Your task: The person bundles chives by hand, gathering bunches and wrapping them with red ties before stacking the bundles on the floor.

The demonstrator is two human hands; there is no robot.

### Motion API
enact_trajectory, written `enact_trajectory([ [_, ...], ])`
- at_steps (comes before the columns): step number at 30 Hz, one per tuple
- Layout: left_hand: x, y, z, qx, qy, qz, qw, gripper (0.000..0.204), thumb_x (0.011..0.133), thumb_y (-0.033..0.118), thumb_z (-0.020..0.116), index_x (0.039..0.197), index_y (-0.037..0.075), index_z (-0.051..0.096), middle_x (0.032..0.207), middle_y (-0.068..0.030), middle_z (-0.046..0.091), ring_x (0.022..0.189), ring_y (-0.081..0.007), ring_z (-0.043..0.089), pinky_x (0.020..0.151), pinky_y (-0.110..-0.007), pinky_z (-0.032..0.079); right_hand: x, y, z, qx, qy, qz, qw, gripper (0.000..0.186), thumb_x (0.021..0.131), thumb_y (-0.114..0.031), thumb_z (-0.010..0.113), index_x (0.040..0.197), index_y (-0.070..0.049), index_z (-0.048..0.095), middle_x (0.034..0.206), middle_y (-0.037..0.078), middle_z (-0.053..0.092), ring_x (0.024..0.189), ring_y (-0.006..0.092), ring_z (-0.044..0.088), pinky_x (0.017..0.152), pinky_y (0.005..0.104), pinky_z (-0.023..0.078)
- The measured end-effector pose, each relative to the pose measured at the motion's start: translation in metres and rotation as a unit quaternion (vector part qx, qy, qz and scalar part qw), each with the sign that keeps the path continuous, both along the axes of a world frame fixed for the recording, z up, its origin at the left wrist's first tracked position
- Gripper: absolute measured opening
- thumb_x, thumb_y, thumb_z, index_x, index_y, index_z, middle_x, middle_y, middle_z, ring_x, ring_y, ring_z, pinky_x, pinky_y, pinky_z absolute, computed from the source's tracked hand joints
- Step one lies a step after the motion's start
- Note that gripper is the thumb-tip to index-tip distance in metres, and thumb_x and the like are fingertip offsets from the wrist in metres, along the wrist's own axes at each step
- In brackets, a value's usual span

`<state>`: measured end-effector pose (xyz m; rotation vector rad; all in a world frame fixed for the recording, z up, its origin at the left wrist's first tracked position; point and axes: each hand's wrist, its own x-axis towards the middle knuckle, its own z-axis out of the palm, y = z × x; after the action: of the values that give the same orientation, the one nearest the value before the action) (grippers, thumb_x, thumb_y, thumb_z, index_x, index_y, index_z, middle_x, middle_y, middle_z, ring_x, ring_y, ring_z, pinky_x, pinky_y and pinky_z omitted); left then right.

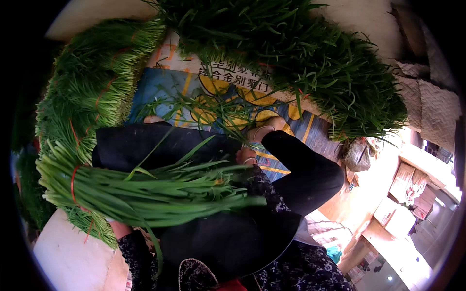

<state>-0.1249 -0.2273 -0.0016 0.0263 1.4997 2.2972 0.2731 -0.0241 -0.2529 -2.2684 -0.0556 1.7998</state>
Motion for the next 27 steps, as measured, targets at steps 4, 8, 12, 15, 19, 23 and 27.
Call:
enact_trajectory([
  [4, 0.002, -0.014, 0.001, -0.035, -0.009, 0.014, 0.999, 0.092, 0.081, 0.071, 0.057, 0.147, 0.01, 0.037, 0.147, -0.0151, 0.042, 0.132, -0.0318, 0.044, 0.109, -0.049, 0.038, 0.021, -0.012, -0.053, -0.064, -0.083, 0.086, 0.991, 0.015, 0.091, -0.025, 0.053, 0.095, -0.012, 0.06, 0.077, 0.005, 0.061, 0.065, 0.0244, 0.06, 0.053, 0.0397, 0.048],
  [8, 0.002, -0.012, 0.006, -0.065, -0.012, 0.002, 0.998, 0.093, 0.081, 0.071, 0.057, 0.147, 0.009, 0.037, 0.147, -0.0159, 0.042, 0.131, -0.0321, 0.044, 0.109, -0.049, 0.038, 0.046, -0.027, -0.13, -0.035, -0.141, 0.187, 0.972, 0.022, 0.09, -0.031, 0.053, 0.097, -0.012, 0.062, 0.083, 0.006, 0.064, 0.074, 0.026, 0.062, 0.061, 0.041, 0.05],
  [12, 0.0, -0.007, -0.006, -0.059, -0.034, -0.017, 0.998, 0.093, 0.08, 0.072, 0.057, 0.147, 0.009, 0.038, 0.147, -0.0167, 0.042, 0.131, -0.0324, 0.044, 0.109, -0.049, 0.039, 0.087, -0.032, -0.212, 0.057, -0.209, 0.54, 0.814, 0.03, 0.088, -0.038, 0.052, 0.099, -0.012, 0.063, 0.09, 0.007, 0.066, 0.082, 0.0275, 0.064, 0.068, 0.0424, 0.052],
  [15, 0.012, -0.021, 0.001, -0.063, -0.033, -0.009, 0.997, 0.094, 0.08, 0.073, 0.057, 0.146, 0.009, 0.038, 0.147, -0.0172, 0.042, 0.131, -0.0327, 0.045, 0.108, -0.049, 0.039, 0.084, -0.039, -0.204, 0.123, -0.168, 0.637, 0.742, 0.041, 0.087, -0.048, 0.051, 0.101, -0.011, 0.063, 0.096, 0.009, 0.066, 0.088, 0.0314, 0.064, 0.075, 0.0451, 0.052],
  [19, 0.015, -0.028, 0.008, -0.041, -0.026, -0.031, 0.998, 0.095, 0.08, 0.073, 0.057, 0.146, 0.008, 0.038, 0.147, -0.018, 0.042, 0.131, -0.033, 0.045, 0.108, -0.049, 0.04, 0.077, -0.04, -0.194, 0.146, -0.222, 0.847, 0.46, 0.047, 0.086, -0.047, 0.054, 0.114, -0.01, 0.06, 0.097, 0.012, 0.066, 0.092, 0.0333, 0.065, 0.078, 0.0466, 0.052],
  [23, 0.022, -0.047, 0.009, -0.022, -0.014, -0.041, 0.999, 0.096, 0.079, 0.074, 0.057, 0.146, 0.008, 0.038, 0.147, -0.0188, 0.042, 0.13, -0.0333, 0.045, 0.107, -0.049, 0.04, 0.054, -0.008, -0.169, 0.184, -0.226, 0.856, 0.427, 0.043, 0.089, -0.045, 0.054, 0.114, -0.01, 0.06, 0.102, 0.011, 0.065, 0.096, 0.0312, 0.064, 0.082, 0.0466, 0.051],
  [27, 0.034, -0.061, 0.022, 0.0, -0.012, -0.048, 0.999, 0.097, 0.079, 0.075, 0.057, 0.146, 0.008, 0.038, 0.147, -0.0195, 0.042, 0.13, -0.0336, 0.045, 0.107, -0.049, 0.041, 0.053, -0.001, -0.144, 0.061, -0.03, 0.387, 0.92, 0.043, 0.091, -0.047, 0.047, 0.112, -0.011, 0.06, 0.107, 0.007, 0.067, 0.095, 0.0265, 0.065, 0.086, 0.0473, 0.049],
])
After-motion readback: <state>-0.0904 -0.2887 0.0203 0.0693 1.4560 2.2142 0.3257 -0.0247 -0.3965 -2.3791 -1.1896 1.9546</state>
